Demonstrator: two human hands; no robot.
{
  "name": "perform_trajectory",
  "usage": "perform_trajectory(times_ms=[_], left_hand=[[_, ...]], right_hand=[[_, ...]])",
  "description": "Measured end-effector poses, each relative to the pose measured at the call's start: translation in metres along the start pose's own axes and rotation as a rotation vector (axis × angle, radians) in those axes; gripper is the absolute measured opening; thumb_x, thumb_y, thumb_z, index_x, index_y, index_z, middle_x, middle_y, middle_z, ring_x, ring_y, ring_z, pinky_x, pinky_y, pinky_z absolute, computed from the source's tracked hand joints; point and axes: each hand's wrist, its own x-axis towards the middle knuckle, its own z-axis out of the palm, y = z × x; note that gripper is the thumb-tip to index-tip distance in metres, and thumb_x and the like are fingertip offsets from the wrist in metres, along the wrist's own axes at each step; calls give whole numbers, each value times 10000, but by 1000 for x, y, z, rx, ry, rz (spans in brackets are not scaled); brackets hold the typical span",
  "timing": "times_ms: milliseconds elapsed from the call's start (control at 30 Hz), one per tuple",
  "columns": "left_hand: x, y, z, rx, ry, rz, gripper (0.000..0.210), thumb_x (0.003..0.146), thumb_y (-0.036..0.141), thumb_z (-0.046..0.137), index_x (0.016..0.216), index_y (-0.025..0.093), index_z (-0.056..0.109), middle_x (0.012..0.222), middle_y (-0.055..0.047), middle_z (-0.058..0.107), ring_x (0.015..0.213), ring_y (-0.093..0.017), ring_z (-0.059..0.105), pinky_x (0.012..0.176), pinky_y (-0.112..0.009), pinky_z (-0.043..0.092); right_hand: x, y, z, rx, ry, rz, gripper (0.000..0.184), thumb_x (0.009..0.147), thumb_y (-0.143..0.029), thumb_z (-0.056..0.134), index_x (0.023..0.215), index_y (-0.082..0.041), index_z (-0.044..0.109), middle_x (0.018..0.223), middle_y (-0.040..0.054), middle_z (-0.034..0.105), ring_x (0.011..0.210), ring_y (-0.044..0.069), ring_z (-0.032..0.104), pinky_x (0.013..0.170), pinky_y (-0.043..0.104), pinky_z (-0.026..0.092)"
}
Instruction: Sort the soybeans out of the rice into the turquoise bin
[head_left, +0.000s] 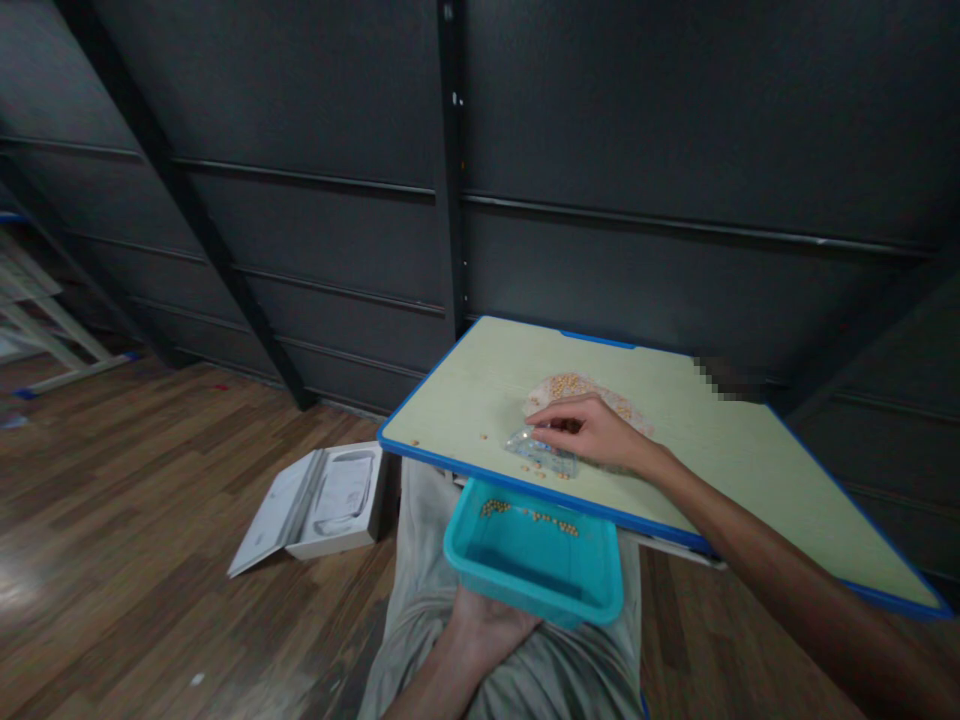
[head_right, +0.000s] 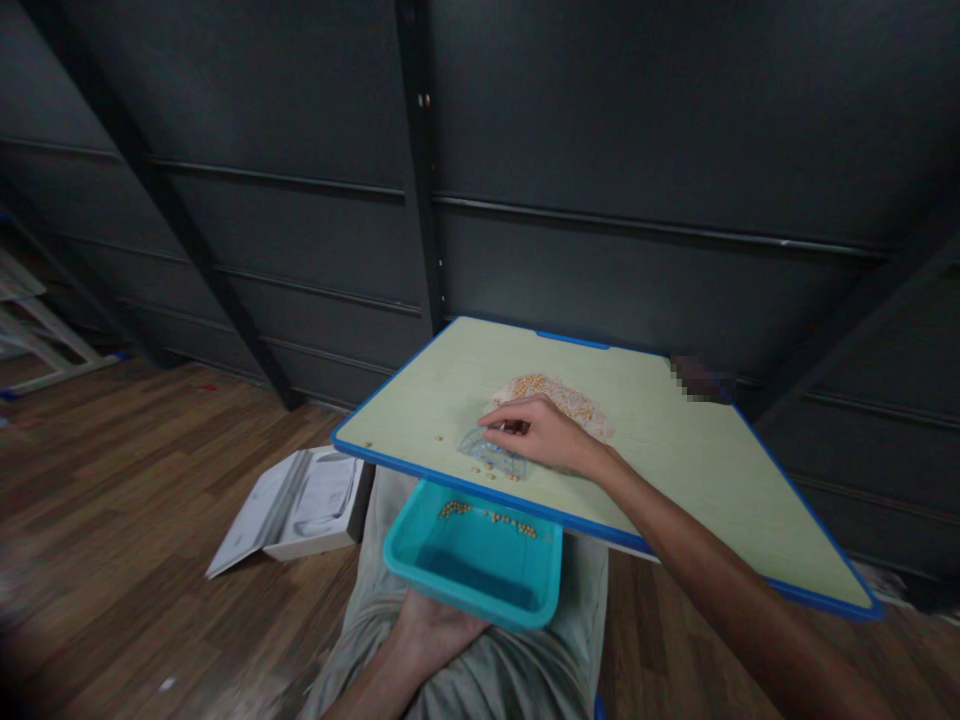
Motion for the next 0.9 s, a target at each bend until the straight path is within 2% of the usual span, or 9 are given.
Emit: perform_trajectory(times_ms=[67,200,367,533,700,800,900], left_hand=[[0,0,-1,-7,2,6,298,1011,463,953,1244,276,952,1373,-109,964,1575,-400,766,1447,-612,490],[0,0,0,-32,9,11,443,1025,437,928,1444,299,900,1420,-103,951,1574,-392,770,1441,-616,497],[1,0,8,-54,9,7,476,1058,413,875,1521,307,867,1398,-102,957,1587,-405,760,1438,-655,494],[-5,6,4,-55,0,-2,523,1098,396,806,1609,283,807,1503,-135,918,1639,-405,713,1447,-672,464],[-25,33,-14,-15,-13,-8,491,1123,440,768,1566,237,832,1531,-158,904,1687,-412,662,1471,-678,423],[-37,54,-21,-18,-55,23,555,1145,527,736,1594,209,813,1521,-167,906,1675,-411,674,1483,-672,403],[-45,73,-25,-32,-97,43,666,1181,651,639,1625,176,787,1497,-190,911,1596,-412,740,1466,-656,426]], right_hand=[[-1,-1,0,13,-22,3,252,1100,-388,854,1241,-238,998,1087,93,968,856,218,840,815,354,651],[-2,-8,1,50,-71,27,278,1086,-441,886,1217,-224,1000,1017,94,954,780,207,796,731,342,615],[-5,-16,3,96,-111,-32,263,1085,-430,885,1211,-232,1002,964,80,942,749,195,788,727,336,621],[-1,-18,1,38,4,19,239,1100,-393,852,1228,-256,1000,1042,85,958,839,222,836,776,342,660],[35,-17,10,-73,102,9,210,1079,-271,830,1195,-227,999,1129,105,973,926,255,878,859,352,673],[66,-18,26,-144,96,11,207,1066,-191,828,1180,-219,999,1157,116,976,961,271,886,903,365,666],[92,-21,43,-158,35,-1,219,1067,-147,824,1192,-210,992,1150,111,976,927,251,868,905,360,648]])
